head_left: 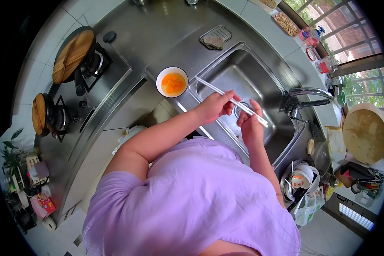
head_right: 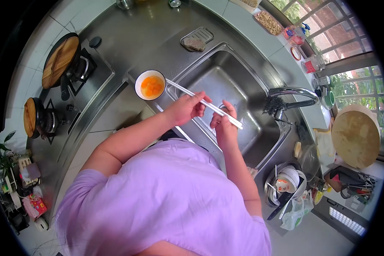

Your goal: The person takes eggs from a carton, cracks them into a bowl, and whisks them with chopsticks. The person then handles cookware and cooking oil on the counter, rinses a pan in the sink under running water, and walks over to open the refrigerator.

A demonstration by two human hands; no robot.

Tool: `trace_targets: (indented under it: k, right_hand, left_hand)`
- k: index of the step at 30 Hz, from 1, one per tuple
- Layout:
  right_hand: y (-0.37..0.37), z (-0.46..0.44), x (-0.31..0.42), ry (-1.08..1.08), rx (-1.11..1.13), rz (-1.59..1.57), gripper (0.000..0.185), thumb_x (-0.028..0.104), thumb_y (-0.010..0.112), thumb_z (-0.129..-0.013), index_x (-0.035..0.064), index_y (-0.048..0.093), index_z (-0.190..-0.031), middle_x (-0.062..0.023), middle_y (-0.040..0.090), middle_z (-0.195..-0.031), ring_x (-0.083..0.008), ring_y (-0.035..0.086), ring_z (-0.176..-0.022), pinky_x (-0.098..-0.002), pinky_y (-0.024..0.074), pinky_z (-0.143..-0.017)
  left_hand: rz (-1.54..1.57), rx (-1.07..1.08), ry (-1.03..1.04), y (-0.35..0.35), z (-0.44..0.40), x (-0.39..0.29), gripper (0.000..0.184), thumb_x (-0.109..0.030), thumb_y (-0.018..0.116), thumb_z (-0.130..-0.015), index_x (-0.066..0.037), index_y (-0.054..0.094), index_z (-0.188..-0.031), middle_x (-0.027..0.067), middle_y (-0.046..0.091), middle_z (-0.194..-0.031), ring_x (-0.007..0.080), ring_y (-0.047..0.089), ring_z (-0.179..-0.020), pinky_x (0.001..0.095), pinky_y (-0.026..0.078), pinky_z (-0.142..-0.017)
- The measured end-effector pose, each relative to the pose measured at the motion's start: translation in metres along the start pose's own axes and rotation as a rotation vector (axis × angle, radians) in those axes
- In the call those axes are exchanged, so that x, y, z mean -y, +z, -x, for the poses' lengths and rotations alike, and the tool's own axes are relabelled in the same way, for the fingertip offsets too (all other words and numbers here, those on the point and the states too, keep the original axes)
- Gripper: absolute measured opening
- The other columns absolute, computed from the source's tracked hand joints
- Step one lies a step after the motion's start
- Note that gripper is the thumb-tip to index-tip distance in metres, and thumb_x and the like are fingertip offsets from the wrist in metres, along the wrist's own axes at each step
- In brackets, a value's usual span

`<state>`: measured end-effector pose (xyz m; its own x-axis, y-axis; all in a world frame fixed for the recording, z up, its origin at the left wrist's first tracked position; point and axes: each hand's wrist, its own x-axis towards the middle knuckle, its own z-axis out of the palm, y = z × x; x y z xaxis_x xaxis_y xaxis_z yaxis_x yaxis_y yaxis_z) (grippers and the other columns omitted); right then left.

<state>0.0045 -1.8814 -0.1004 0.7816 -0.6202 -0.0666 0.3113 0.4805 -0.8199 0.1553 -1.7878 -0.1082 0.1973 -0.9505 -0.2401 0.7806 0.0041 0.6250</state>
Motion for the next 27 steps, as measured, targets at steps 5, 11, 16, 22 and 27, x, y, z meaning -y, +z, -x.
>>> trace_targets:
  k: [5,11,16,22,27]
  right_hand:
    - [-0.027,-0.012,0.0,0.012,-0.115,0.002,0.03,0.026,0.041,-0.098,0.0004,0.055,-0.096,-0.0077,0.055,-0.076,-0.0141,0.052,-0.068,-0.0275,0.0428,-0.063]
    - [-0.059,-0.005,0.015,0.036,-0.145,0.056,0.025,0.023,0.044,-0.097,0.0013,0.053,-0.103,-0.0089,0.061,-0.085,-0.0165,0.06,-0.078,-0.0292,0.0488,-0.075]
    - [-0.057,0.0,0.002,0.082,-0.102,0.055,0.019,0.019,0.046,-0.096,0.0029,0.052,-0.105,-0.0099,0.062,-0.092,-0.0173,0.062,-0.083,-0.0304,0.0495,-0.077]
    - [-0.035,-0.011,-0.009,0.13,-0.03,0.086,0.015,0.014,0.056,-0.091,0.0037,0.054,-0.102,-0.0089,0.062,-0.093,-0.0208,0.064,-0.085,-0.0329,0.0507,-0.08]
    - [-0.021,-0.028,-0.003,0.148,-0.064,0.116,0.015,0.016,0.051,-0.094,0.0029,0.053,-0.101,-0.0097,0.062,-0.094,-0.0198,0.063,-0.086,-0.0314,0.0508,-0.08]
  left_hand:
    - [-0.137,-0.089,-0.143,-0.013,0.012,0.011,0.037,-0.037,0.051,-0.094,-0.004,0.054,-0.111,0.0057,0.058,-0.092,0.0105,0.054,-0.074,0.0259,0.048,-0.069]
    - [0.217,-0.64,-0.083,-0.136,0.075,0.05,0.036,-0.03,0.058,-0.09,-0.009,0.044,-0.116,0.0112,0.057,-0.101,0.0208,0.058,-0.088,0.0316,0.05,-0.075]
    - [0.202,-0.811,0.239,-0.139,0.081,0.026,0.038,-0.022,0.056,-0.089,-0.015,0.035,-0.12,0.0137,0.051,-0.11,0.0257,0.058,-0.094,0.0363,0.051,-0.077]
    - [-0.011,-0.945,0.227,-0.176,0.048,0.002,0.061,-0.001,0.05,-0.078,-0.015,0.025,-0.131,0.0136,0.046,-0.119,0.0261,0.057,-0.093,0.0343,0.053,-0.068]
    - [-0.238,-0.912,0.118,-0.159,0.044,-0.005,0.064,0.003,0.046,-0.073,-0.014,0.027,-0.132,0.0136,0.047,-0.118,0.0269,0.057,-0.096,0.0359,0.055,-0.069]
